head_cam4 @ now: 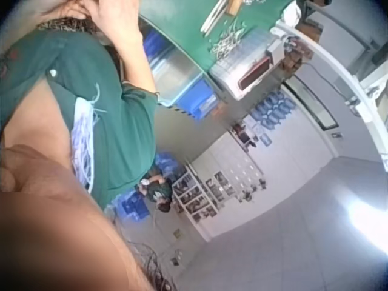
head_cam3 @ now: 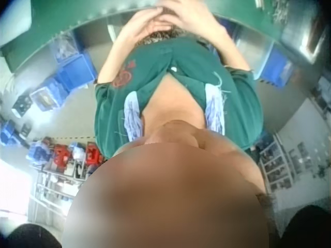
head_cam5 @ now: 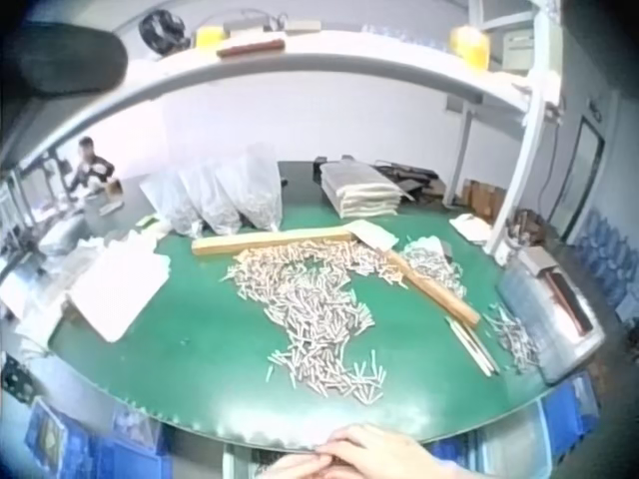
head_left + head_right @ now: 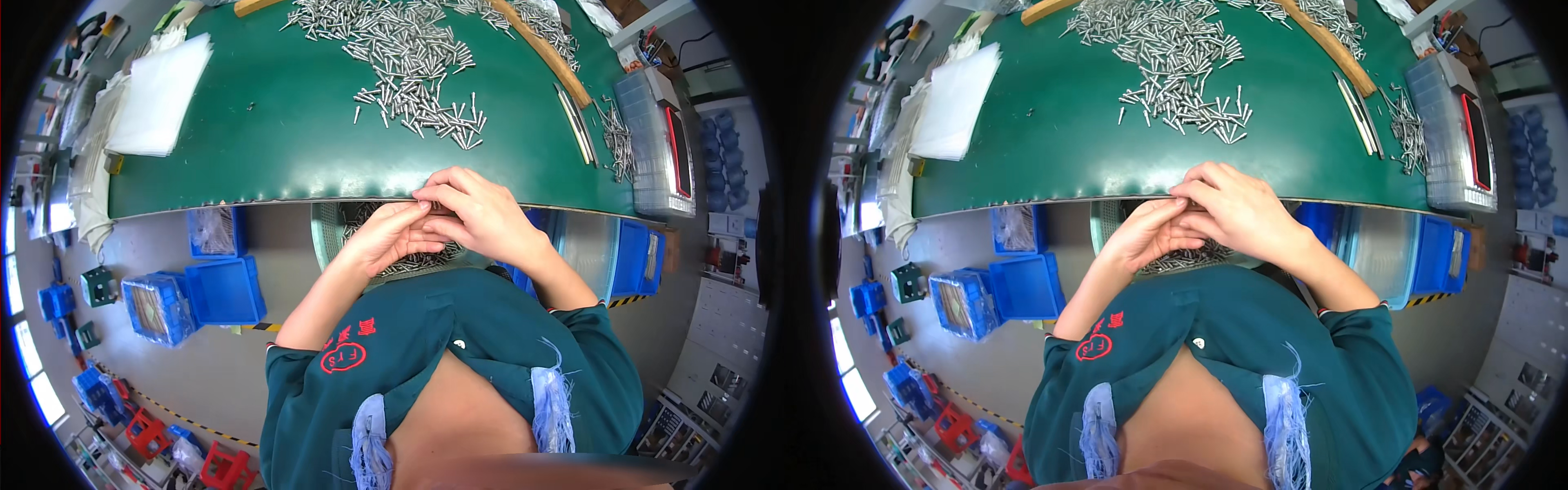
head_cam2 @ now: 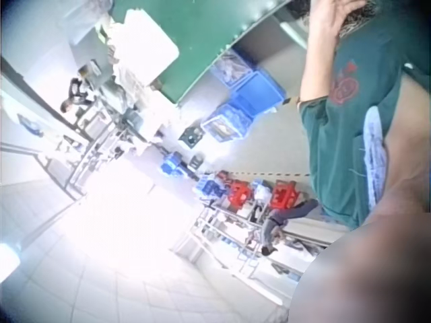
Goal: Sorting small metal pins into a plastic tray on a workshop table.
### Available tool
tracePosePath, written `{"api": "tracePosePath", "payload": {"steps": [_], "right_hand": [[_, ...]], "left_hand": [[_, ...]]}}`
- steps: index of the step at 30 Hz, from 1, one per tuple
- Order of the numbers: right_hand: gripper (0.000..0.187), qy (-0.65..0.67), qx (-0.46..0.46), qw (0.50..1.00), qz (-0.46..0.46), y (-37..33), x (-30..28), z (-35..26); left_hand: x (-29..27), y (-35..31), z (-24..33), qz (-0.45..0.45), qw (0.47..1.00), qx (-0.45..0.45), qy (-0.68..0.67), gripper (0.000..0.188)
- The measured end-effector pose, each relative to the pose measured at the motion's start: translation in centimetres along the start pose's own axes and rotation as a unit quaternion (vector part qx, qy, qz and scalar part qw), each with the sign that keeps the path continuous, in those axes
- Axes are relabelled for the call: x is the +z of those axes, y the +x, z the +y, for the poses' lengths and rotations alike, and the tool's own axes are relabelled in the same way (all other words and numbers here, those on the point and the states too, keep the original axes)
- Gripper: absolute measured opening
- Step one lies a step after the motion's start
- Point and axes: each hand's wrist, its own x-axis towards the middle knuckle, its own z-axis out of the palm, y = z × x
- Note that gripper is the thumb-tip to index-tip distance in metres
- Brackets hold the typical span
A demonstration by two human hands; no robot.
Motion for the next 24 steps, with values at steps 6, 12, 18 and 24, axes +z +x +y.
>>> {"api": "tracePosePath", "payload": {"steps": [6,12,18,24], "right_hand": [[0.035,0.070,0.069,0.994,-0.043,-0.1,-0.4,0.1],[0.032,0.089,0.072,0.993,-0.023,-0.2,-0.1,0.4],[0.033,0.107,0.091,0.990,-0.020,0.0,0.1,0.8],[0.036,0.122,0.112,0.985,-0.050,0.1,-0.4,0.4]], "left_hand": [[0.6,0.2,-0.3,0.040,0.997,0.005,0.062,0.033],[0.5,0.1,-0.3,0.036,0.994,0.016,0.102,0.035],[0.7,0.2,-0.3,0.041,0.993,0.016,0.108,0.036],[1.3,-0.7,-0.3,0.048,0.980,0.056,0.187,0.034]]}}
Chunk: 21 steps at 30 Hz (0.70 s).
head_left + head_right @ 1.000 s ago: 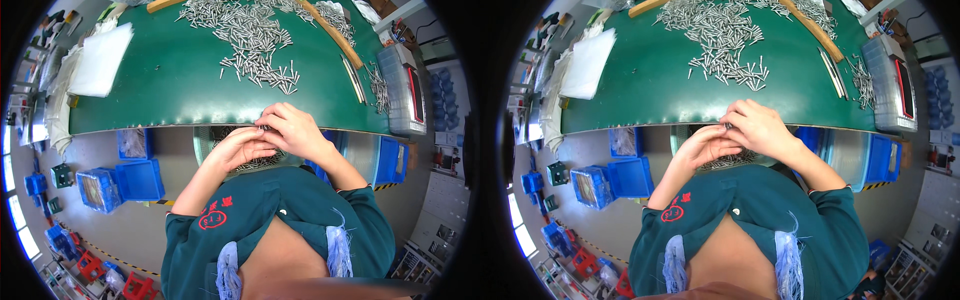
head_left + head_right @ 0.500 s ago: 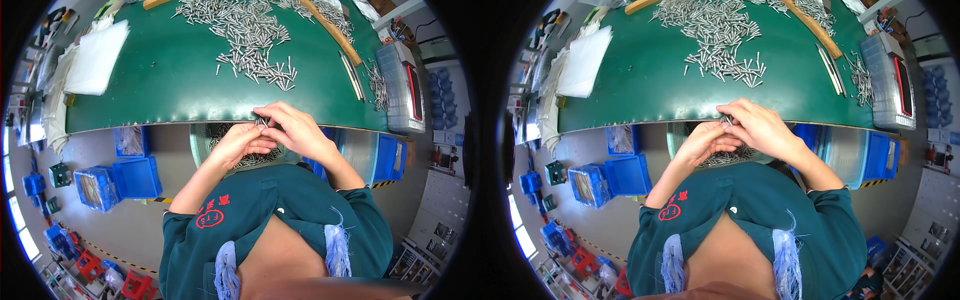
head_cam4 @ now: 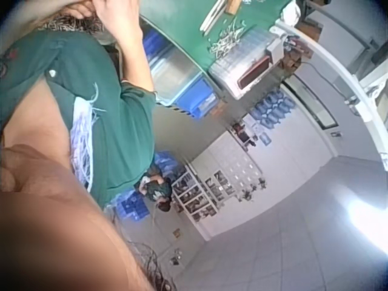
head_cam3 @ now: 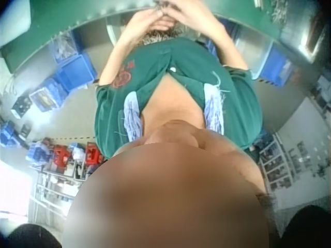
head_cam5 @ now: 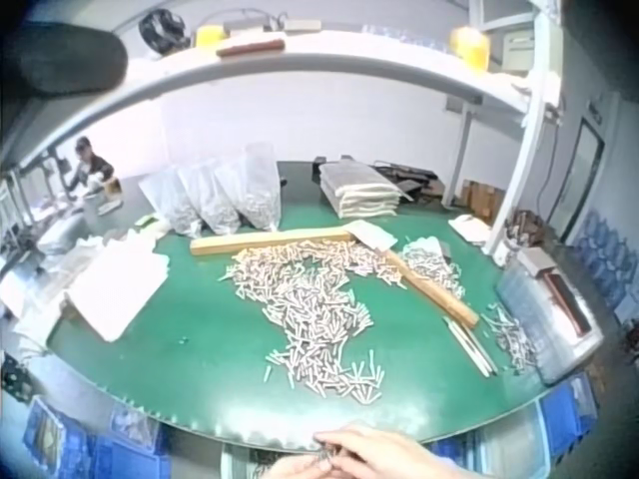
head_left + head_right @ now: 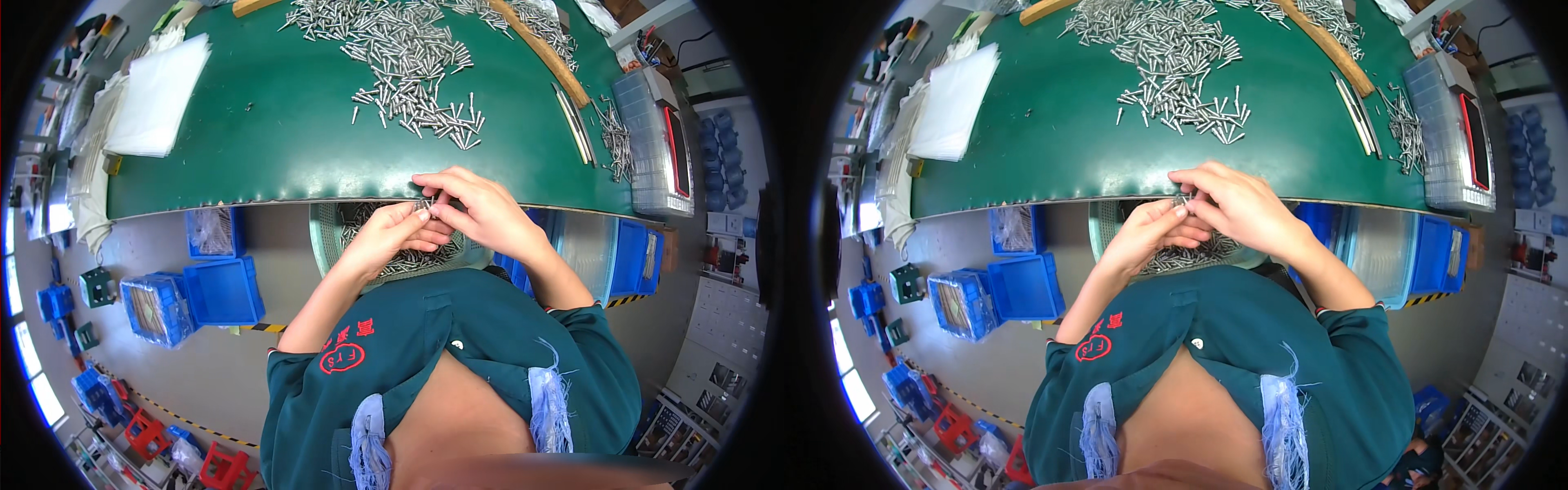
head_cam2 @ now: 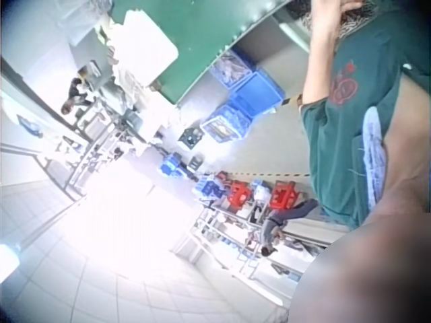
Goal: Sorting small metal pins into a plastic tray on a workshop table.
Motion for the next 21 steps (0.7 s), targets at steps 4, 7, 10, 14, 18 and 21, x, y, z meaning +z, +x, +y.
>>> {"api": "tracePosePath", "payload": {"steps": [4,7,10,14,18,21], "right_hand": [[0.038,0.081,-0.004,0.997,-0.014,0.0,-0.1,0.0],[0.041,0.127,-0.011,0.992,-0.018,0.0,-0.2,-0.1],[0.042,0.143,-0.019,0.989,-0.021,0.0,-0.2,-0.2],[0.042,0.171,-0.023,0.985,-0.020,-0.1,-0.4,-0.3],[0.041,0.210,-0.007,0.977,-0.023,-0.3,-0.5,-0.5],[0.041,0.230,0.007,0.972,-0.036,-0.2,-0.6,-0.6]], "left_hand": [[0.2,-0.7,1.2,-0.003,0.994,0.015,0.110,0.031],[0.2,-0.9,1.4,0.004,0.993,0.034,0.114,0.031],[0.3,-1.2,1.7,0.012,0.990,0.040,0.133,0.031],[0.5,-1.6,2.0,0.015,0.986,0.058,0.154,0.030],[0.6,-1.9,2.4,0.001,0.986,0.059,0.158,0.029],[0.6,-2.0,2.5,-0.004,0.985,0.054,0.164,0.029]]}}
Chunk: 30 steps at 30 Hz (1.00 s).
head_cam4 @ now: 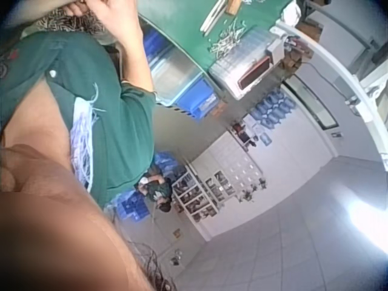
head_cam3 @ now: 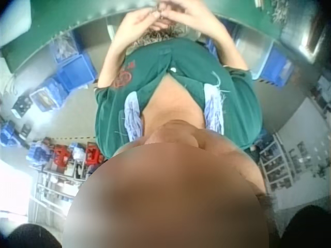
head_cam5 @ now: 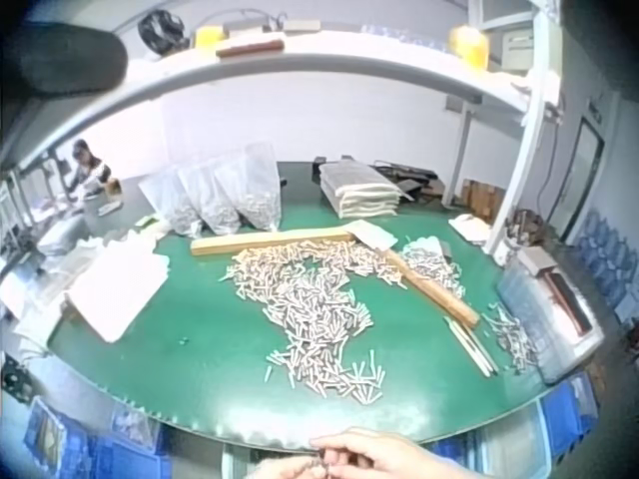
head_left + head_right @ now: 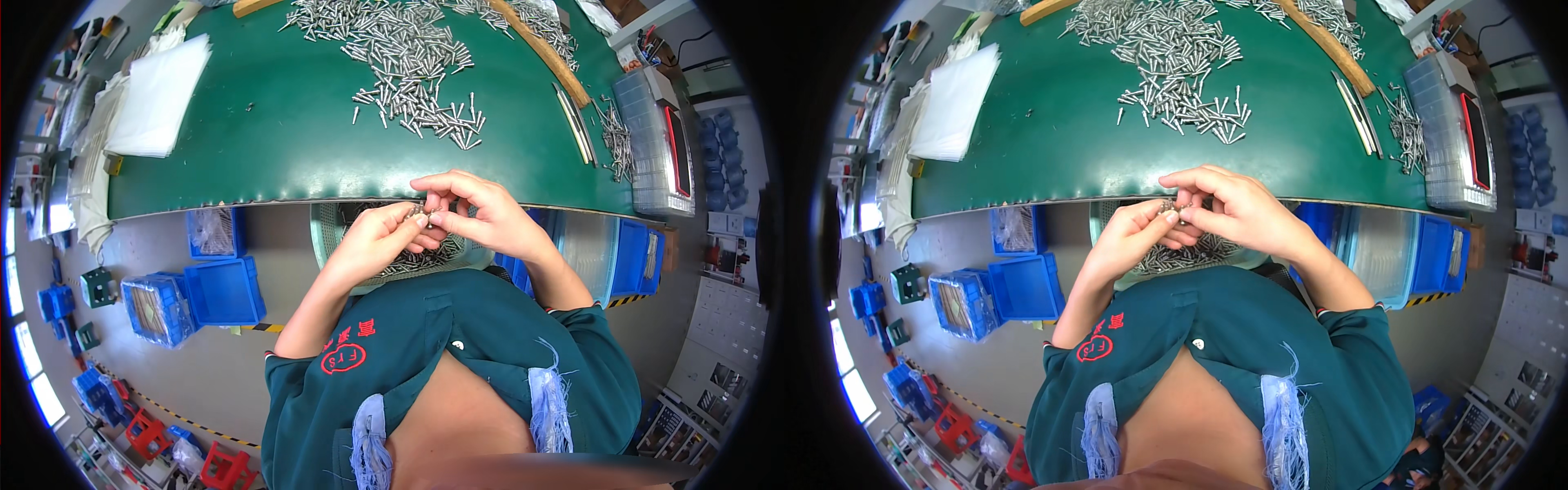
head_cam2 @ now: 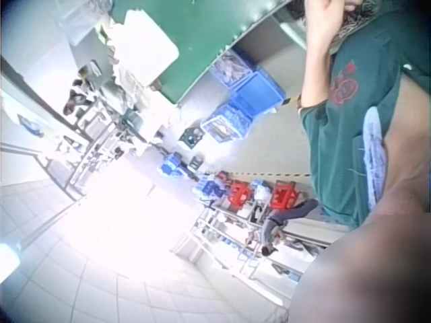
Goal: Sorting small metal pins into a plastic tray on a workshop table.
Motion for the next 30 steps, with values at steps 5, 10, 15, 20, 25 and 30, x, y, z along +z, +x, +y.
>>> {"api": "tracePosePath", "payload": {"steps": [5,10,15,20,25,30], "right_hand": [[0.034,-0.029,-0.021,0.999,-0.019,0.2,-0.1,0.0],[0.024,-0.033,-0.026,0.999,-0.015,0.5,0.0,0.3],[0.017,-0.063,-0.027,0.998,0.015,0.5,0.6,1.2],[0.016,0.285,0.119,0.951,0.028,0.7,0.4,1.8],[0.020,0.628,0.168,0.759,-0.021,0.6,1.3,3.5],[0.020,0.688,0.209,0.695,-0.016,0.5,1.2,3.4]], "left_hand": [[-0.2,0.1,0.3,-0.009,1.000,-0.006,-0.003,0.028],[-0.7,0.2,0.4,-0.042,0.999,-0.018,0.011,0.028],[-0.4,0.2,1.9,-0.036,0.994,-0.021,0.100,0.025],[-0.7,0.0,2.0,-0.081,0.996,0.006,-0.020,0.017],[-0.6,-0.1,2.0,-0.082,0.996,0.034,-0.033,0.019],[-1.7,-0.5,1.5,-0.029,0.998,0.051,-0.032,0.020]]}}
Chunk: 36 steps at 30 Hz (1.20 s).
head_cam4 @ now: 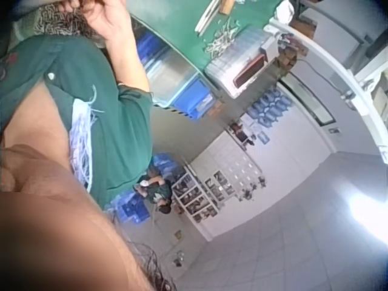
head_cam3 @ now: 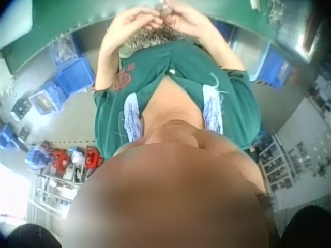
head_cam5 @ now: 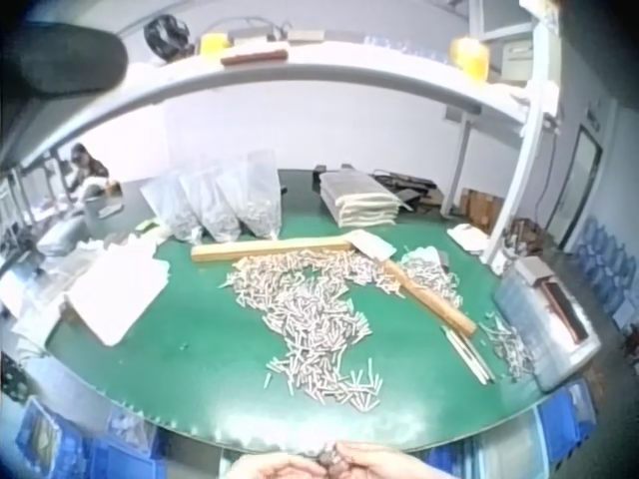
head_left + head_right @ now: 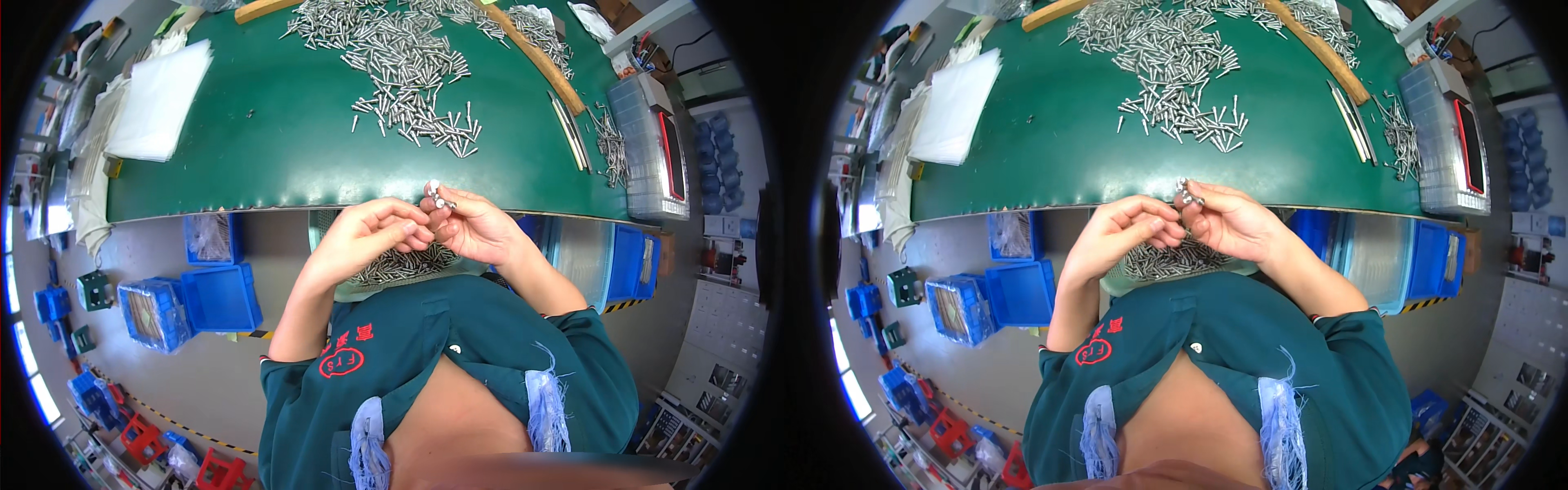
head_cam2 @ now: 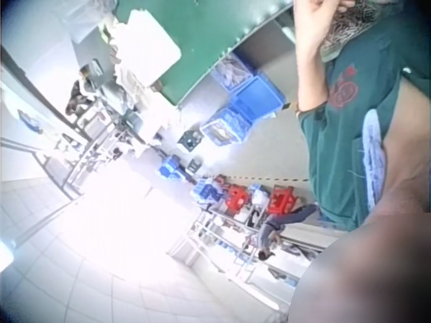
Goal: Sorting small metal pins into a plastic tray on a workshop table.
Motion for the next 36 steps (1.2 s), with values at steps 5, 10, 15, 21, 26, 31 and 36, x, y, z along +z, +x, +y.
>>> {"api": "tracePosePath", "payload": {"steps": [5,10,15,21,26,31,36], "right_hand": [[0.021,-0.442,-0.056,0.895,0.019,-0.9,1.3,0.2],[0.018,-0.669,-0.210,0.713,-0.015,-0.6,2.0,0.2],[0.015,-0.764,-0.338,0.541,0.093,0.7,1.8,-1.4],[0.016,-0.769,-0.342,0.524,0.130,0.6,1.1,-2.0],[0.024,-0.793,-0.332,0.483,0.169,1.5,1.0,-1.6],[0.027,-0.772,-0.346,0.501,0.181,1.5,1.5,-1.4],[0.031,-0.803,-0.330,0.469,0.162,1.8,1.1,-1.7]], "left_hand": [[-1.8,-0.1,0.3,0.141,0.984,0.063,0.086,0.022],[-1.5,0.9,1.5,0.279,0.899,0.048,0.334,0.017],[-1.7,2.0,-0.1,0.196,0.656,0.211,0.697,0.036],[-8.0,2.2,1.0,0.399,0.479,0.077,0.778,0.036],[-8.2,4.9,2.5,0.276,0.650,0.211,0.676,0.035],[-8.1,8.0,2.9,0.240,0.649,0.210,0.690,0.029],[-8.1,7.2,3.4,0.216,0.651,0.174,0.707,0.023]]}}
